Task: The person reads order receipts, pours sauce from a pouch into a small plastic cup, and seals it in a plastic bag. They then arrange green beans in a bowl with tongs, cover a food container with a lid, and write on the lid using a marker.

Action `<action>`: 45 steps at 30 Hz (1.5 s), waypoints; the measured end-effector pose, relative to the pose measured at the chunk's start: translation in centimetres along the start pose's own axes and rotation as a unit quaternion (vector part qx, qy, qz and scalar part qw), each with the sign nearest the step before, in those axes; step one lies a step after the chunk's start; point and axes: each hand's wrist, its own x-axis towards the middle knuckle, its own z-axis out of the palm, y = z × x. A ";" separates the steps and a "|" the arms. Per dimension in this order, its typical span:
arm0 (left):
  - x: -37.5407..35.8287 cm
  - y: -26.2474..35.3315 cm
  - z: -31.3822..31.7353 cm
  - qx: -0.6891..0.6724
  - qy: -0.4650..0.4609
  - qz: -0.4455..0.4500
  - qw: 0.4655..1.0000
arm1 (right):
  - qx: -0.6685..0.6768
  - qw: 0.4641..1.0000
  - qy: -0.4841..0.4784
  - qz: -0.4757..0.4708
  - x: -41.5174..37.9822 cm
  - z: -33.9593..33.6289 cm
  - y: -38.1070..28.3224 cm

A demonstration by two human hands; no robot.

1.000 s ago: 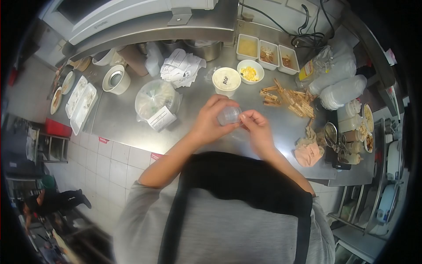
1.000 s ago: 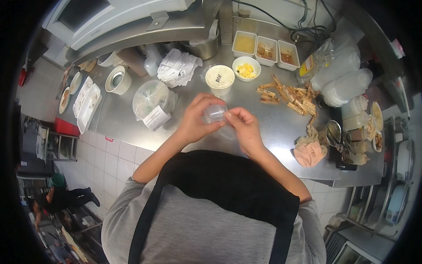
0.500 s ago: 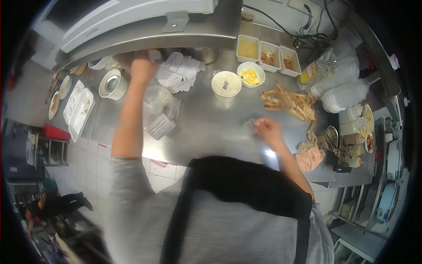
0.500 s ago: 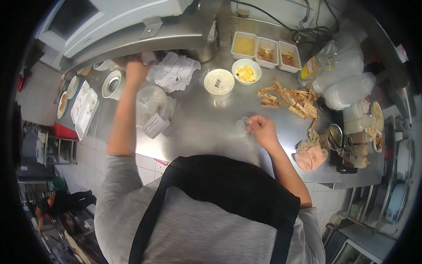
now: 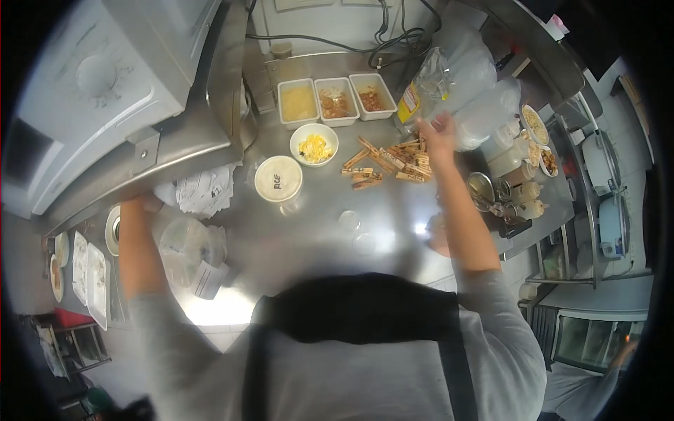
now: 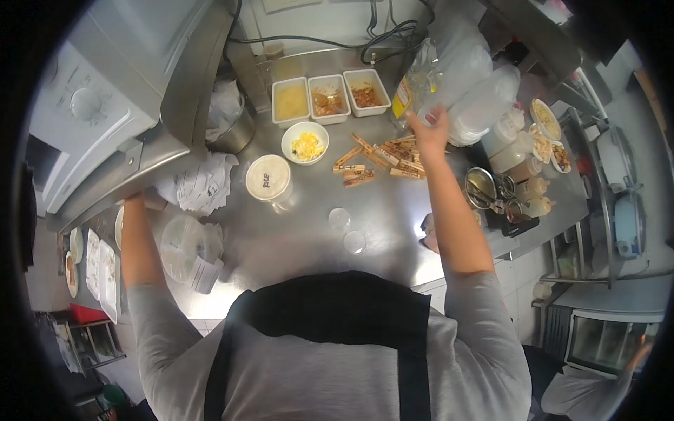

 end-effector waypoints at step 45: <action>-26.3 34.6 -17.2 -0.949 -0.175 -0.208 0.158 | -0.065 0.935 -0.349 -0.014 -11.6 -12.6 -5.2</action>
